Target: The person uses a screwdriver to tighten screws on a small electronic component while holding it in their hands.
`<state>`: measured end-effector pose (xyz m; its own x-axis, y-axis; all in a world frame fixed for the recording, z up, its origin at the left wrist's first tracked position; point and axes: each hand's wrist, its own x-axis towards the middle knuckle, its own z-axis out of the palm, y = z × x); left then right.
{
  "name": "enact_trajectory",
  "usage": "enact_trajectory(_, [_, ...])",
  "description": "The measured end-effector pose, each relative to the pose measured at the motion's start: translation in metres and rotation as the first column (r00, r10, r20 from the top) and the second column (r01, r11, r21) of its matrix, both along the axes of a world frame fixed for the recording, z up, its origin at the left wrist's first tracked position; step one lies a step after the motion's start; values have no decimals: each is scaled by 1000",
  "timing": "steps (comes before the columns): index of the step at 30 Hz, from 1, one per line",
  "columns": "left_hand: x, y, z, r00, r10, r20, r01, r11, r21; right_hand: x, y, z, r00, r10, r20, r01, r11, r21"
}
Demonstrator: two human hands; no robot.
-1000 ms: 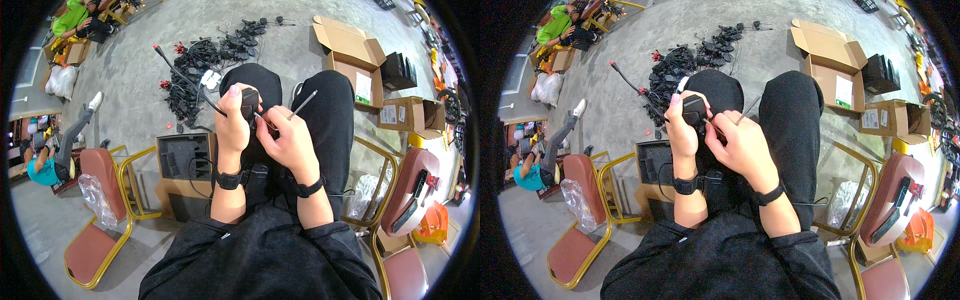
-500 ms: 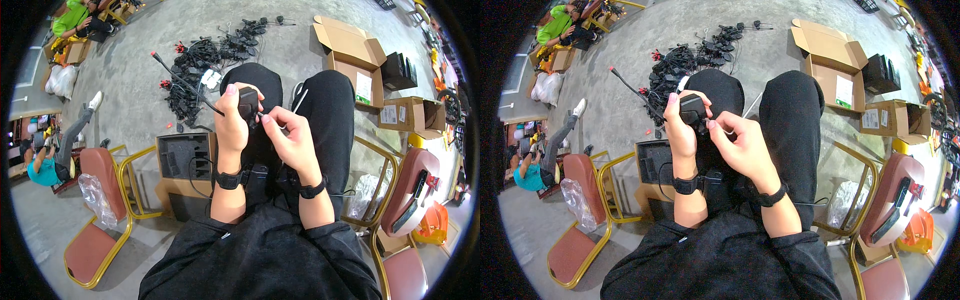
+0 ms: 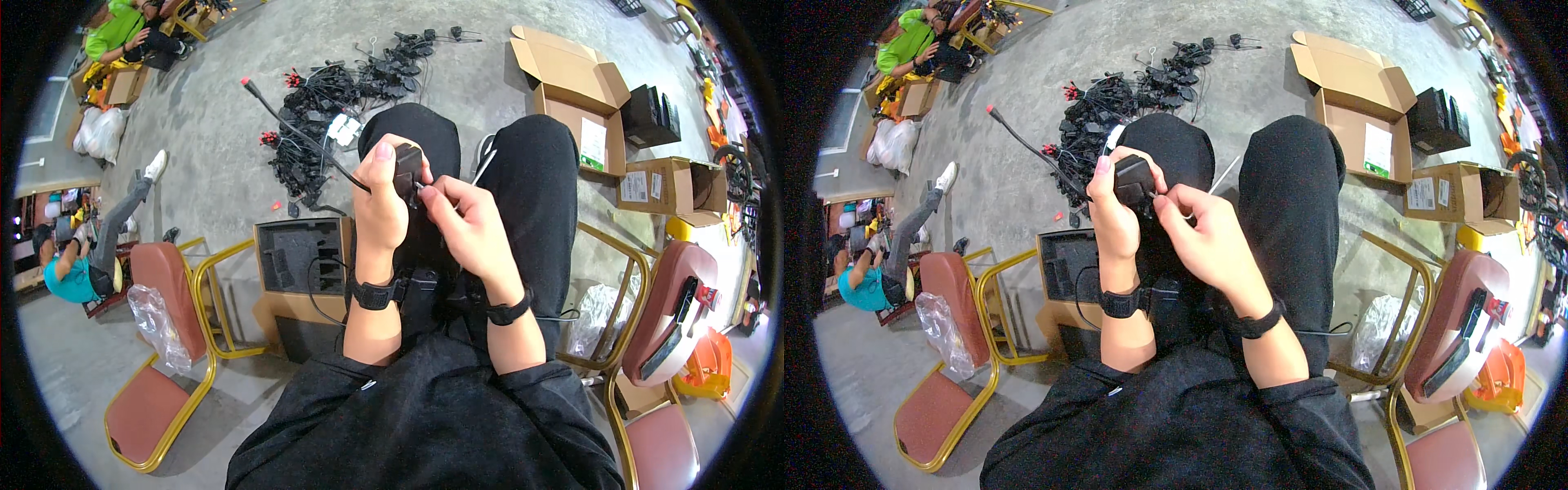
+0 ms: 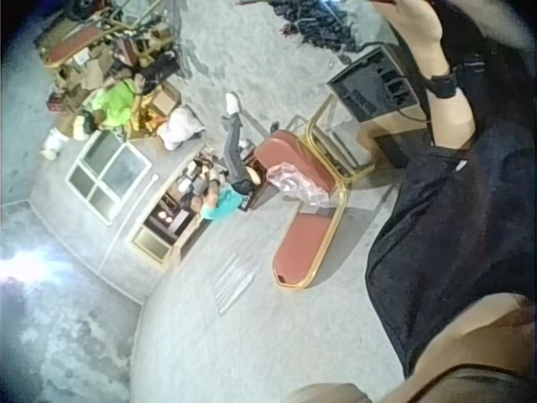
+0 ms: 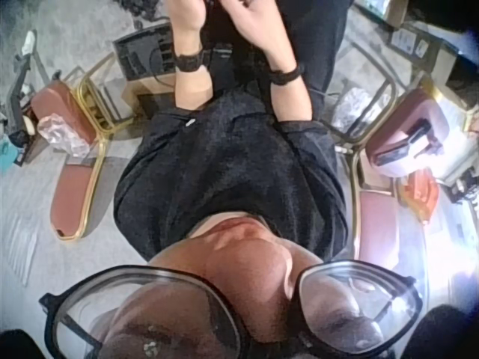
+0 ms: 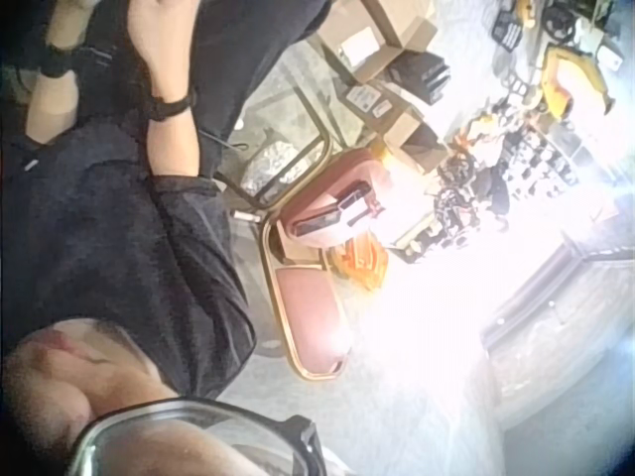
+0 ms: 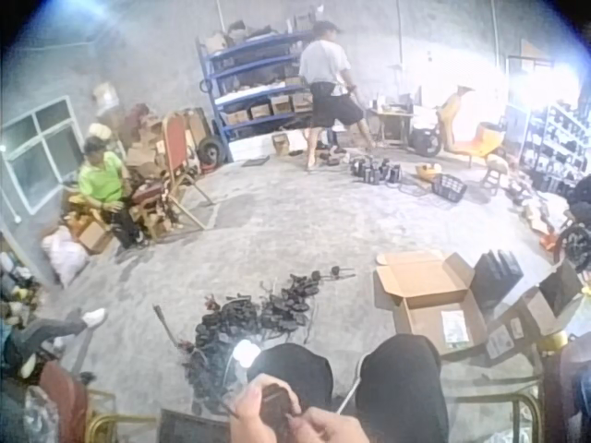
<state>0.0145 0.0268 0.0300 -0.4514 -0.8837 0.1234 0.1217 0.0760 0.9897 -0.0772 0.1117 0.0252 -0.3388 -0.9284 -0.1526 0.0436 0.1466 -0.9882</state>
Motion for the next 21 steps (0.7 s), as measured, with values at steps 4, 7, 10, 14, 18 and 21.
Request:
enact_trajectory(4, [-2, 2, 2, 1000, 17, -13, -16, 996, 91, -9, 4, -1, 952, 44, 303, -41, 999, -15])
enact_trajectory(7, [-1, 0, -1, 1000, 11, -15, -10, 997, 74, -3, 2, 4, 988, -51, -144, 31, 990, -138])
enact_trajectory(10, [-2, 0, -1, 1000, 1, -32, 0, 998, 61, -3, -1, 3, 906, -70, -418, -10, 982, -188])
enact_trajectory(14, [-3, 2, 2, 999, 23, 34, -26, 995, 92, -6, -6, 3, 687, -200, -698, -64, 941, -333])
enact_trajectory(18, [-4, 1, 2, 988, 27, 151, -29, 1000, 12, -3, -3, -3, 748, -200, -633, -25, 944, -328])
enact_trajectory(21, [0, -1, 1, 998, 54, 43, -53, 998, -20, -6, 1, 0, 970, 91, 227, -105, 993, 54])
